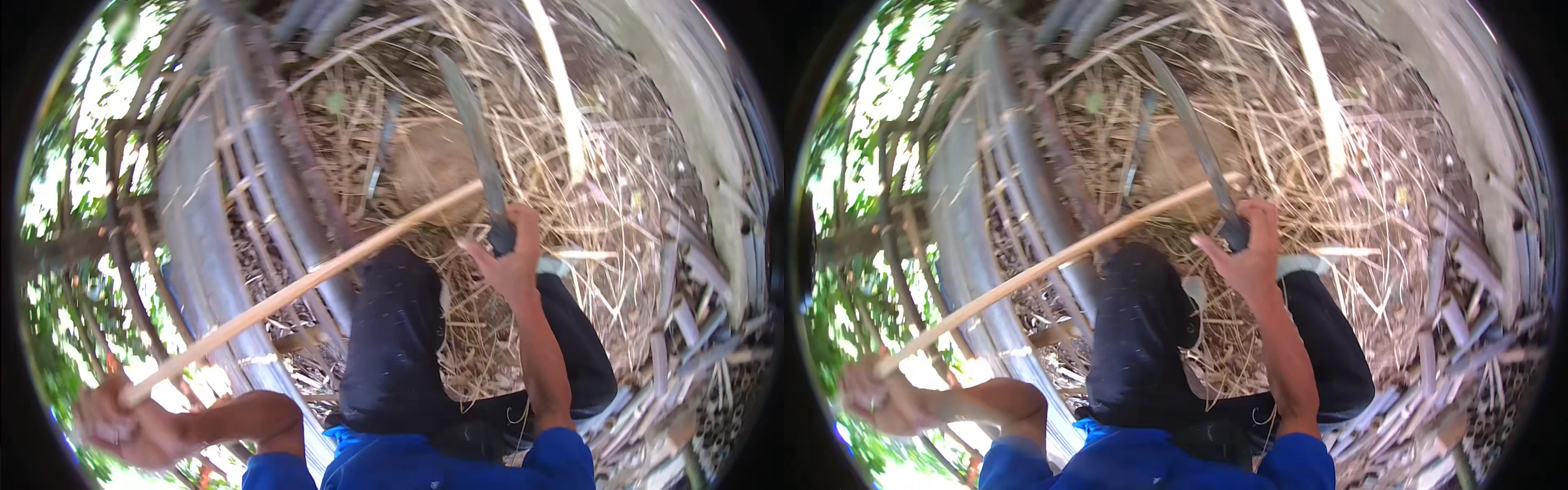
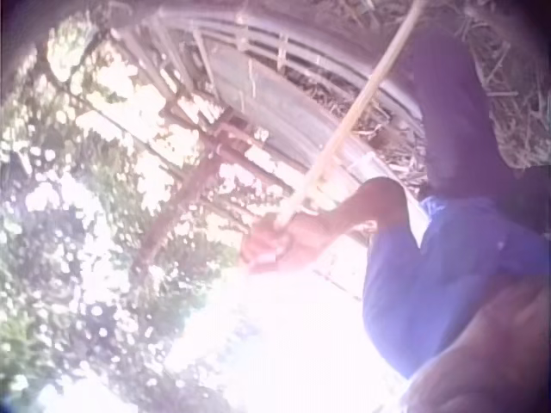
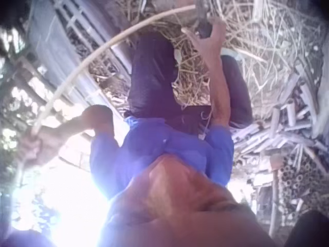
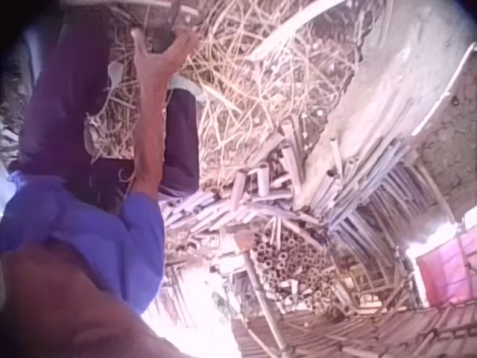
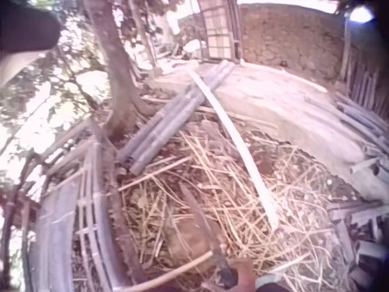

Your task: The person shaves a thin strip of bamboo using a knife. They hold the strip with one hand while scraping the blade along its length multiple times, occasionally turning the strip over.

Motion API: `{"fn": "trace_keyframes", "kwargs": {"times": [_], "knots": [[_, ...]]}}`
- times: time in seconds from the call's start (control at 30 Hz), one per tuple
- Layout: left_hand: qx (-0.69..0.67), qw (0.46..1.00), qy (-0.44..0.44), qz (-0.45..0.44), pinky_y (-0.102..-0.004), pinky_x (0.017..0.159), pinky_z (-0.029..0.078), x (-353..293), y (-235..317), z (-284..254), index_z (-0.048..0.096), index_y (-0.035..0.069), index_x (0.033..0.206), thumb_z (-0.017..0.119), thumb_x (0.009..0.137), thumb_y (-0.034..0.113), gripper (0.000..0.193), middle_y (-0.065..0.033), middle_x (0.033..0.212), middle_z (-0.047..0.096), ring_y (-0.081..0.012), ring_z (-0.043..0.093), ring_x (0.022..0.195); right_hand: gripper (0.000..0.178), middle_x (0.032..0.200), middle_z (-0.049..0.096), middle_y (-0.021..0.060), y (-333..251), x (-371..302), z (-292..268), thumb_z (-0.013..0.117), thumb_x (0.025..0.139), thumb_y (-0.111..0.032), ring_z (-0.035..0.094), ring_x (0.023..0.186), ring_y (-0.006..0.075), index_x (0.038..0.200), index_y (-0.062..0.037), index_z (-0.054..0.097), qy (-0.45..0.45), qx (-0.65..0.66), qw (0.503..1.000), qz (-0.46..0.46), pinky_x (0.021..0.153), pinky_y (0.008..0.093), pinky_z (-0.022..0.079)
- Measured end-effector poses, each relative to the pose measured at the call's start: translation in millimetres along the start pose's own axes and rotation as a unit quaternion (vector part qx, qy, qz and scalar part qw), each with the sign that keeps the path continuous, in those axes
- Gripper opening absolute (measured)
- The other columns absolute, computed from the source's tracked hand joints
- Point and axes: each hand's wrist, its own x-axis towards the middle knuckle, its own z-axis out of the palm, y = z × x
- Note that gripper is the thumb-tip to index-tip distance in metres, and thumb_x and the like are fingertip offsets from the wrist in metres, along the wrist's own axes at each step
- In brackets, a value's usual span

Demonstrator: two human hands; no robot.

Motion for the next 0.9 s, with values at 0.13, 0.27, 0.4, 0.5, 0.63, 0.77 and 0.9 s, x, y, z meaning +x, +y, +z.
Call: {"fn": "trace_keyframes", "kwargs": {"times": [0.13, 0.27, 0.4, 0.5, 0.63, 0.77, 0.9], "knots": [[-0.107, 0.980, 0.137, -0.093, -0.0301, 0.055, 0.037, -18, 29, -24, 0.048, 0.005, 0.089, 0.048, 0.105, 0.016, 0.019, -0.0012, 0.074, 0.040, -0.0125, 0.033, 0.057, 0.062, 0.084, 0.064, 0.0092, -71, 0, -24, 0.098, 0.062, -0.027, 0.064, 0.071, 0.0216, 0.103, -0.0026, 0.058, -0.060, 0.097, 0.992, -0.063, 0.067, 0.0316, 0.052], [0.197, 0.941, 0.273, -0.038, -0.0290, 0.063, 0.043, -42, 28, -55, 0.058, 0.002, 0.094, 0.052, 0.105, 0.019, 0.021, -0.0050, 0.074, 0.052, -0.0153, 0.047, 0.061, 0.055, 0.084, 0.062, 0.0044, -66, -14, -49, 0.097, 0.064, -0.019, 0.061, 0.073, 0.0134, 0.100, -0.0019, 0.058, -0.184, 0.148, 0.969, 0.070, 0.066, 0.0281, 0.051], [0.801, 0.597, 0.030, -0.036, -0.0371, 0.070, 0.049, -67, 112, -99, 0.064, 0.003, 0.086, 0.071, 0.094, 0.021, 0.021, -0.0071, 0.075, 0.064, -0.0209, 0.060, 0.071, 0.051, 0.084, 0.061, 0.0007, -103, -10, -88, 0.095, 0.065, -0.015, 0.059, 0.073, 0.0097, 0.099, -0.0022, 0.059, -0.223, 0.209, 0.936, 0.177, 0.065, 0.0261, 0.051], [0.878, 0.428, -0.088, 0.197, -0.0408, 0.071, 0.051, -59, 122, -61, 0.067, 0.002, 0.087, 0.077, 0.087, 0.022, 0.022, -0.0103, 0.078, 0.066, -0.0251, 0.064, 0.077, 0.050, 0.082, 0.059, -0.0008, -102, 5, -118, 0.095, 0.064, -0.012, 0.060, 0.073, 0.0089, 0.098, -0.0022, 0.059, -0.234, 0.094, 0.957, 0.141, 0.061, 0.0259, 0.051], [0.734, 0.575, -0.343, -0.118, -0.0406, 0.080, 0.055, -70, 138, -81, 0.073, 0.001, 0.104, 0.074, 0.087, 0.019, 0.025, -0.0148, 0.089, 0.072, -0.0304, 0.069, 0.092, 0.052, 0.077, 0.061, 0.0003, -113, 20, -145, 0.095, 0.062, -0.010, 0.064, 0.075, 0.0101, 0.099, -0.0030, 0.060, -0.254, 0.097, 0.944, 0.186, 0.062, 0.0274, 0.053], [0.646, 0.554, -0.440, -0.287, -0.0447, 0.074, 0.056, -107, 141, -90, 0.071, 0.000, 0.109, 0.070, 0.090, 0.015, 0.025, -0.0177, 0.090, 0.072, -0.0365, 0.069, 0.083, 0.057, 0.081, 0.064, 0.0037, -82, 29, -135, 0.096, 0.060, -0.009, 0.065, 0.079, 0.0149, 0.105, -0.0031, 0.061, -0.218, 0.077, 0.965, 0.126, 0.072, 0.0320, 0.054], [0.606, 0.649, -0.416, -0.195, -0.0451, 0.061, 0.053, -119, 121, -101, 0.071, -0.001, 0.106, 0.066, 0.093, 0.011, 0.018, -0.0208, 0.083, 0.070, -0.0403, 0.066, 0.068, 0.047, 0.117, 0.057, 0.0144, -76, 39, -129, 0.093, 0.062, -0.011, 0.060, 0.106, 0.0263, 0.098, 0.0008, 0.066, -0.024, -0.137, 0.980, -0.139, 0.091, 0.0381, 0.049]]}}
